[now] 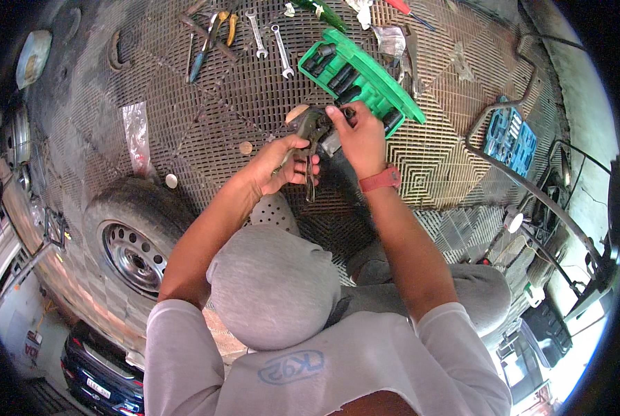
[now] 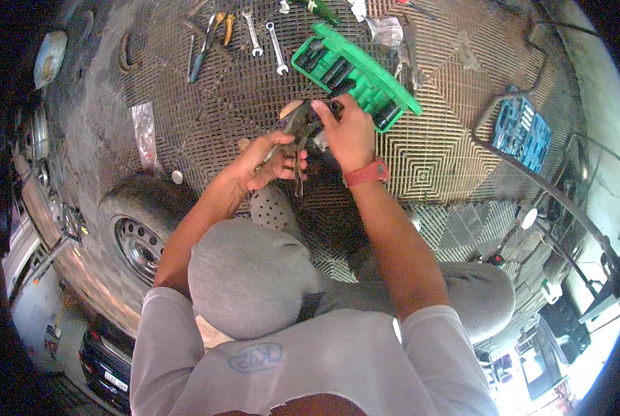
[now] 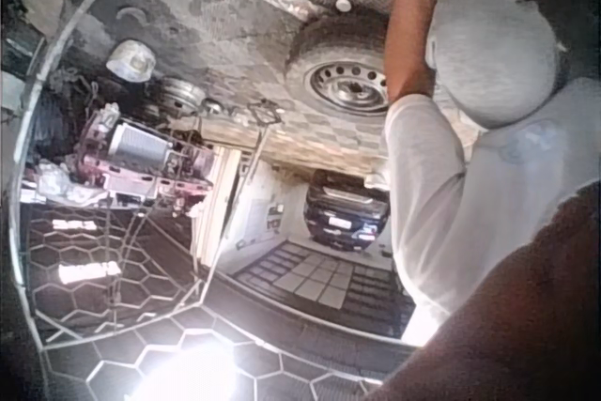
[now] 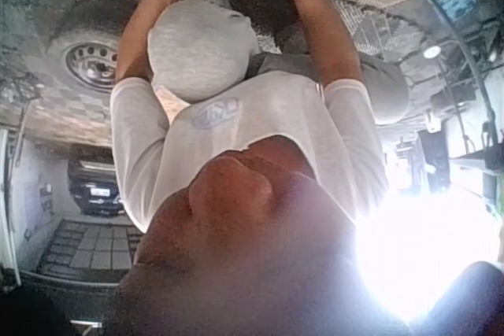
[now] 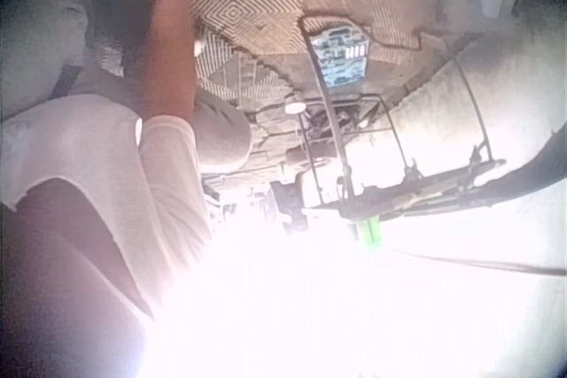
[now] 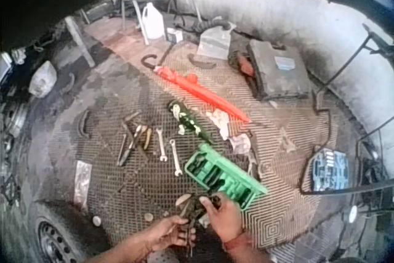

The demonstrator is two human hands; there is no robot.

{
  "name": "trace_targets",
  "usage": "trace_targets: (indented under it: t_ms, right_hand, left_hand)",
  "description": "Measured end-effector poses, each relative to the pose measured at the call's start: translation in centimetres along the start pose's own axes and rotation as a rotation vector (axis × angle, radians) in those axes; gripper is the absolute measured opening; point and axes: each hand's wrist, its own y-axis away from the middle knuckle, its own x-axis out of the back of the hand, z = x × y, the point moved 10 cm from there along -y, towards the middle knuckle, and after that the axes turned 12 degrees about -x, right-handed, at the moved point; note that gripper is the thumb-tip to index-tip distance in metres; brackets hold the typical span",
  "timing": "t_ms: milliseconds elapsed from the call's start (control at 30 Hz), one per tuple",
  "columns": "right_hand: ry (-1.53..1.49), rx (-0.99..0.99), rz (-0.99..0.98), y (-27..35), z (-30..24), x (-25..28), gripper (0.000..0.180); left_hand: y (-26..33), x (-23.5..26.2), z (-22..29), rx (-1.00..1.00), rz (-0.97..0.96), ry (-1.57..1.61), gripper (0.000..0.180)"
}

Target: The person picks up a yellow polishing pad and a pneumatic angle grinder in a garage. They use a wrench to loosen the nut on the grinder, remove the pad, and then use pliers to adjust a component inside the tool's head. The person then reassembles the tool by tightening the nut with the wrench.

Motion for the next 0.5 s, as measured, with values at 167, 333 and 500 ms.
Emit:
trace_targets:
  t_ms: [167, 333, 500]
  right_hand:
    - [0.238, 0.318, -0.142, -1.2, -2.5, -1.0, 0.034]
    - [0.282, 0.458, -0.174, -1.7, -3.0, -1.1, 0.030]
    - [0.059, 0.215, -0.196, -1.5, -1.2, -1.0, 0.028]
  left_hand:
    - [0.1, -0.6, 0.2, -0.009, -0.046, 0.006, 0.033]
    - [-0.3, -0.8, 0.3, -0.032, -0.048, -0.012, 0.034]
    - [-0.3, -0.3, -0.5, -0.016, -0.053, 0.082, 0.035]
